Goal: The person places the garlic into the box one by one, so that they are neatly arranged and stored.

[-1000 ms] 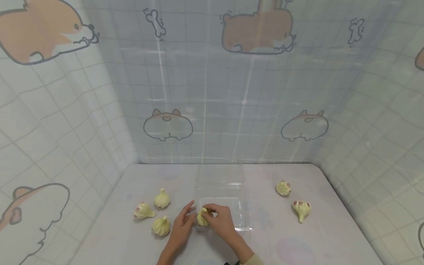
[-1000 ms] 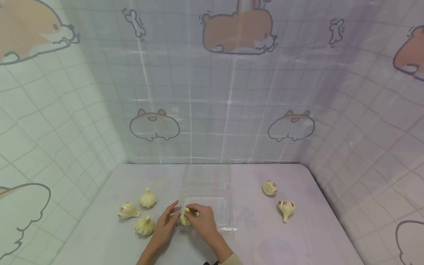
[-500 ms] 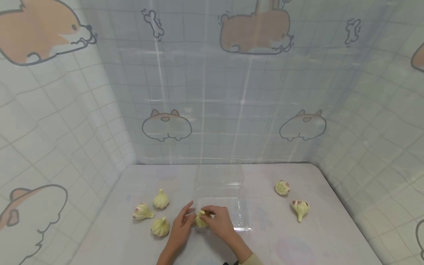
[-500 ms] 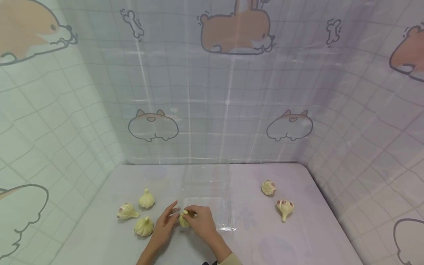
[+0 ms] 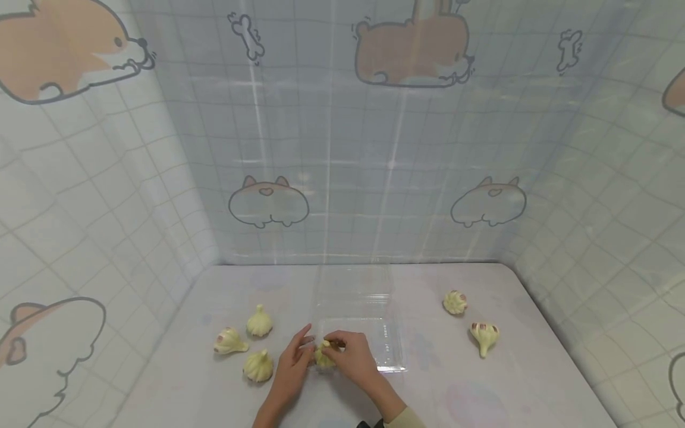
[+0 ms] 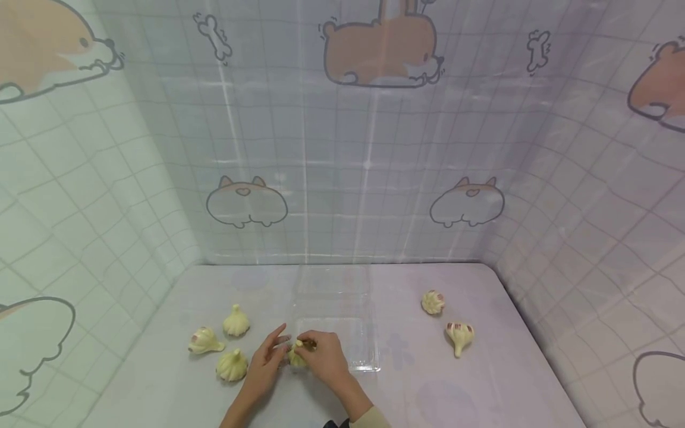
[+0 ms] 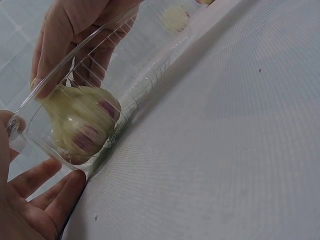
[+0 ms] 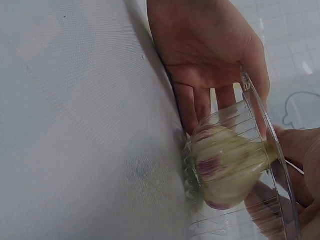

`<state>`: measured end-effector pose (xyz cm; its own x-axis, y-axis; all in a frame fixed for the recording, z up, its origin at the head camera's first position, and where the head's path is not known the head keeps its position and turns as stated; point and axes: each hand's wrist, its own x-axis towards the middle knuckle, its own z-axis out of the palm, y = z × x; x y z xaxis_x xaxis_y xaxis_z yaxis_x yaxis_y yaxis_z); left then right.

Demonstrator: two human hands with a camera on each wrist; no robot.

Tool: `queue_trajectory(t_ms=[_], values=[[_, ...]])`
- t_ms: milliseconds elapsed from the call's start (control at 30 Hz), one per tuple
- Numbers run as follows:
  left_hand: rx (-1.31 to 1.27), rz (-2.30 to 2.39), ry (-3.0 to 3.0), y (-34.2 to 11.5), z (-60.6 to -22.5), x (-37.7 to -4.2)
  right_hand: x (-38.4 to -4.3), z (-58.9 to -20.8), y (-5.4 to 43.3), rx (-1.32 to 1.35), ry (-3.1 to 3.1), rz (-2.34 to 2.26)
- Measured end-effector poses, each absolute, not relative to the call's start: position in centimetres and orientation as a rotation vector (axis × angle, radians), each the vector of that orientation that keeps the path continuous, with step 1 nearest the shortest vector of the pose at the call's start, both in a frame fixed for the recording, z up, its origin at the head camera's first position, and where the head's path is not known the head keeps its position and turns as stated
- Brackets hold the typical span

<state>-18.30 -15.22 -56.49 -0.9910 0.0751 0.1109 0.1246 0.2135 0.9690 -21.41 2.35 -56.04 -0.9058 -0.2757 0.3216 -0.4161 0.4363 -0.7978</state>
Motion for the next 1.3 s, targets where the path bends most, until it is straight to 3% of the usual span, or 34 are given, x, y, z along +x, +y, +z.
queue_trajectory(t_ms=[667, 833, 1033, 1300], values=[[-0.203, -1.964, -2.414, -15.4, -56.1, -18.2, -21.4, -55.9, 3.0, 0.651, -2.468, 1.528], [-0.214, -1.994, -2.394, -15.5, -57.4, -18.7, -21.3, -55.8, 3.6, 0.644, -2.441, 1.551], [-0.176, -1.945, -2.396, -15.5, -59.8, -19.5, -20.9, -55.5, 5.9, 0.515, -2.419, 1.542], [-0.16, -1.965, -2.384, -15.8, -60.3, -19.7, -20.3, -54.4, 10.1, 0.209, -2.399, 1.557]])
